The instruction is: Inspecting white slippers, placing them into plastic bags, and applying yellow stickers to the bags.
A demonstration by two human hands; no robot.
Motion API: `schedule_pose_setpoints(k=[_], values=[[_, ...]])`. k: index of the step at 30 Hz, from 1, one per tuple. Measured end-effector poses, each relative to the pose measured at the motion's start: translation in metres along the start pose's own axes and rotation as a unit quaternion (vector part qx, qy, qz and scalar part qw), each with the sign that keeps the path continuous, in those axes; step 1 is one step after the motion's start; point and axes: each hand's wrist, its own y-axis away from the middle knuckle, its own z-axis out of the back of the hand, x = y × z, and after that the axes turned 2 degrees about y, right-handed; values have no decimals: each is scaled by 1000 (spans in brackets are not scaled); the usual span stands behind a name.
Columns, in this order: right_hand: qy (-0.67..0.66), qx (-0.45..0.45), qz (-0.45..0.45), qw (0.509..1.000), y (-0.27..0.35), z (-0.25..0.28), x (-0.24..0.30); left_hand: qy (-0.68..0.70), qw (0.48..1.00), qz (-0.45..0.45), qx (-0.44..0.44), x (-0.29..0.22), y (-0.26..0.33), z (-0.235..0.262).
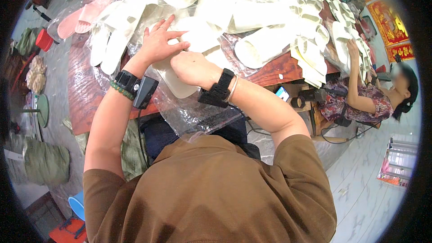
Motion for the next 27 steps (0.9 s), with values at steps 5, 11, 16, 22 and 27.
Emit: schedule_pose_setpoints(k=[5, 11, 16, 22, 27], values=[[-40, 4, -12, 999, 0, -1, -3, -10, 1000, -4, 0, 1, 0, 0], [-24, -23, -28, 999, 3, 0, -2, -1, 1000, -6, -2, -2, -1, 1], [-56, 20, -52, 997, 15, 6, 11, -7, 1000, 6, 10, -3, 0, 4], [-14, -116, -38, 992, 49, 12, 34, 0, 1000, 5, -3, 0, 1, 1], [3, -189, -34, 981, 66, 18, 32, -3, 1000, -7, 7, -4, -1, 5]])
